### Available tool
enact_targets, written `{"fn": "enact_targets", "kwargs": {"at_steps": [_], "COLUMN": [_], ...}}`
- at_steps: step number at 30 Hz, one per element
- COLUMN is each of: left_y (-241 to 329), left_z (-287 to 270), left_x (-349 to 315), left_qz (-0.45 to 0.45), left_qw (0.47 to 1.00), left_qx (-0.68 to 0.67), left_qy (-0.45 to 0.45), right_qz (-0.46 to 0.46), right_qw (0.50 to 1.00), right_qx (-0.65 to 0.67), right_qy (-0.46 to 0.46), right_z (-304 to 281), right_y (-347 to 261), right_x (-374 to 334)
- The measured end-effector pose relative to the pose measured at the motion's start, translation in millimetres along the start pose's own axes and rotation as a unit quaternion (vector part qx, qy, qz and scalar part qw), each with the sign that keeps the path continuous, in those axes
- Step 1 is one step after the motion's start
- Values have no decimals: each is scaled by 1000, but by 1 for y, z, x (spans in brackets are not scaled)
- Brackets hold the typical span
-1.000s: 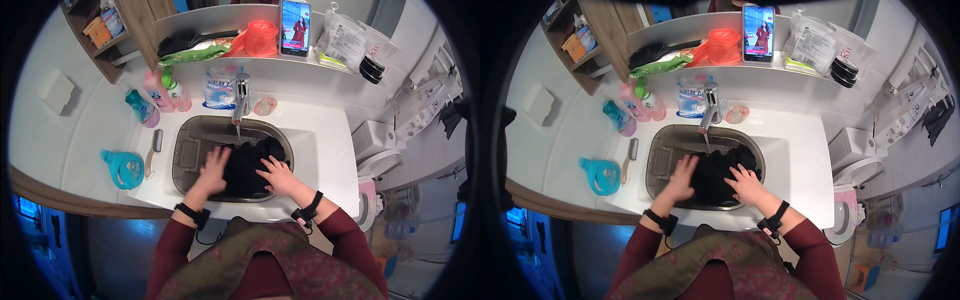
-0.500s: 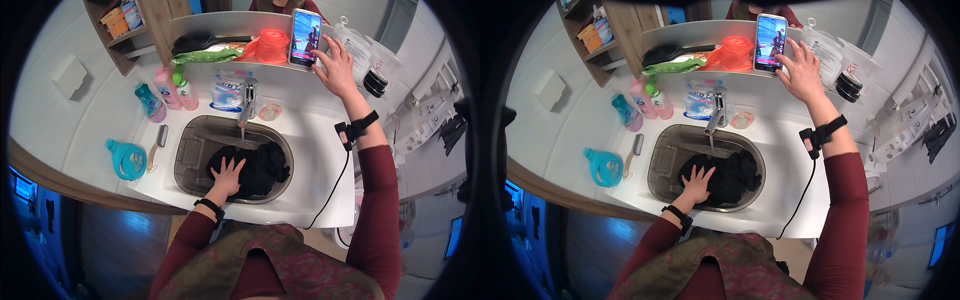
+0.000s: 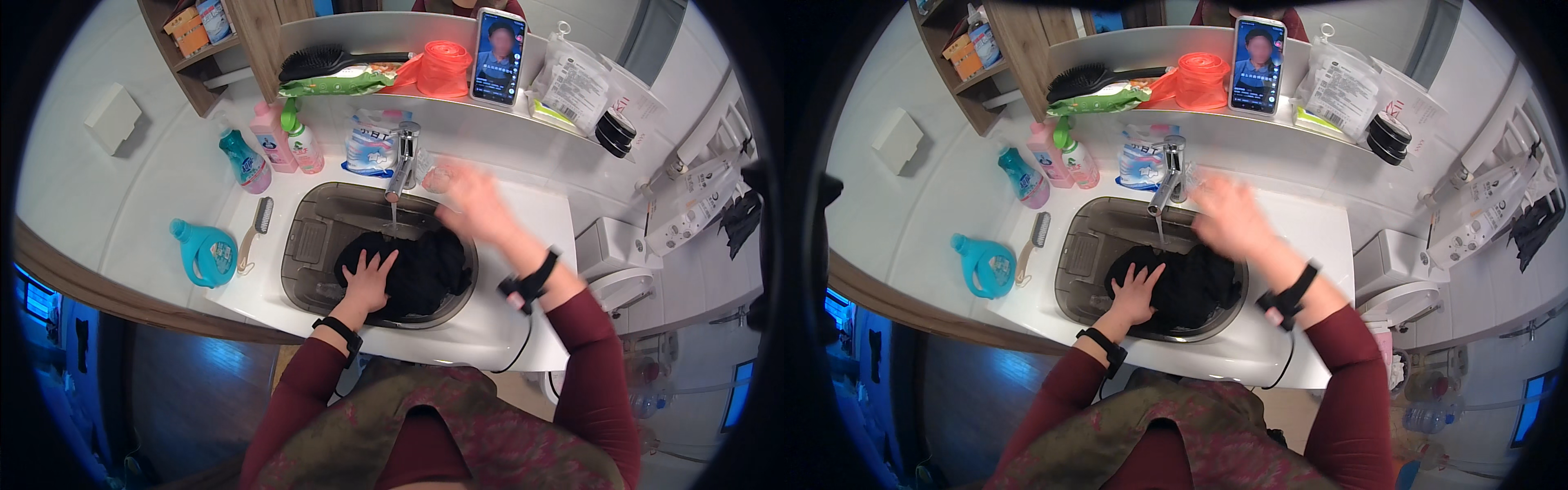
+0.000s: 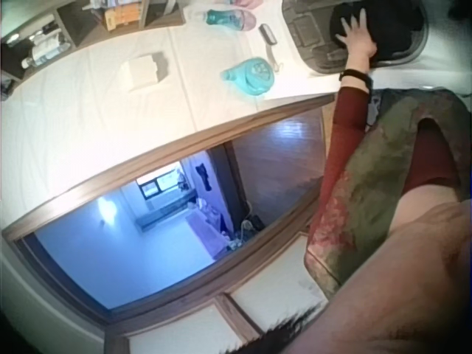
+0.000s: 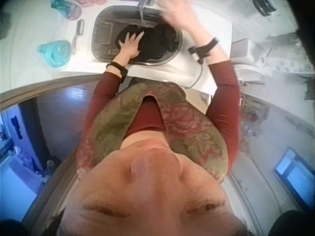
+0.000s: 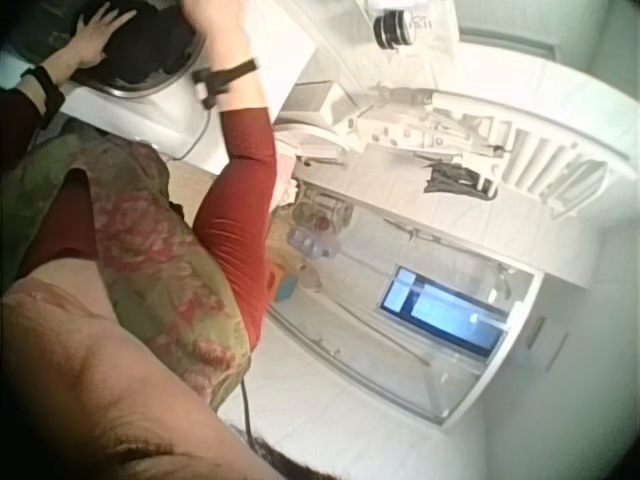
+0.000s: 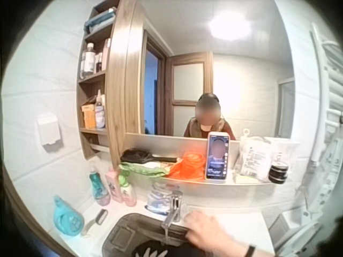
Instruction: The person hand-washes a black garment in a sink under running water. They repeatedly rub, squeeze, and rinse the fabric, occasionally lifting and repositioning it. The garment remains in the sink throughout the clip.
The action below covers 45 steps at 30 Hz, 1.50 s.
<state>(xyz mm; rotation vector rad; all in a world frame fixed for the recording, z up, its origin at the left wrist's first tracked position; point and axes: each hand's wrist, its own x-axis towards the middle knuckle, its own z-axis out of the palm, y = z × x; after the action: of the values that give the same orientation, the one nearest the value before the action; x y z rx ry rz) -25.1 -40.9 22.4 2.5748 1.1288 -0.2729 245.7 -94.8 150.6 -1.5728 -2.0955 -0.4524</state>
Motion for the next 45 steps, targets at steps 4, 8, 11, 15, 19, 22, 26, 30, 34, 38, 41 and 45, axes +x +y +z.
{"fn": "enact_targets", "kwargs": {"at_steps": [4,8,11,15,19,22,26,30,34,38,41,45], "left_y": [-10,-20,-10,4,6,-8,-31,-42,-44,-54,-60,-63], "left_z": [-8,-12,-6,-10,-17,-23,-26,-17,0,13,20,20], "left_x": [-2,-27,-39,-2,46,75,112,130,111,80,59,23], "left_qz": [26,45,48,50,61,95,128,64,-3,39,58,43], "left_qw": [999,999,998,992,983,985,988,995,985,970,963,919], "left_qx": [-17,-23,44,115,158,116,47,-59,-152,-195,-233,-334], "left_qy": [7,17,0,-32,-72,-81,-78,-51,78,139,124,205], "right_qz": [135,114,83,103,139,196,324,424,485,529,492,398], "right_qw": [913,927,931,920,885,862,822,786,756,751,657,737], "right_qx": [66,65,37,-5,28,85,158,238,275,266,530,524], "right_qy": [-380,-352,-353,-378,-443,-459,-441,-381,-342,-294,-211,-153], "right_z": [73,85,84,102,121,136,156,178,199,198,171,133], "right_y": [-76,-92,-105,-103,-77,-63,-45,-26,-11,-10,-17,-54], "right_x": [-74,-115,-129,-119,-96,-82,-66,-59,-57,-73,-99,-130]}}
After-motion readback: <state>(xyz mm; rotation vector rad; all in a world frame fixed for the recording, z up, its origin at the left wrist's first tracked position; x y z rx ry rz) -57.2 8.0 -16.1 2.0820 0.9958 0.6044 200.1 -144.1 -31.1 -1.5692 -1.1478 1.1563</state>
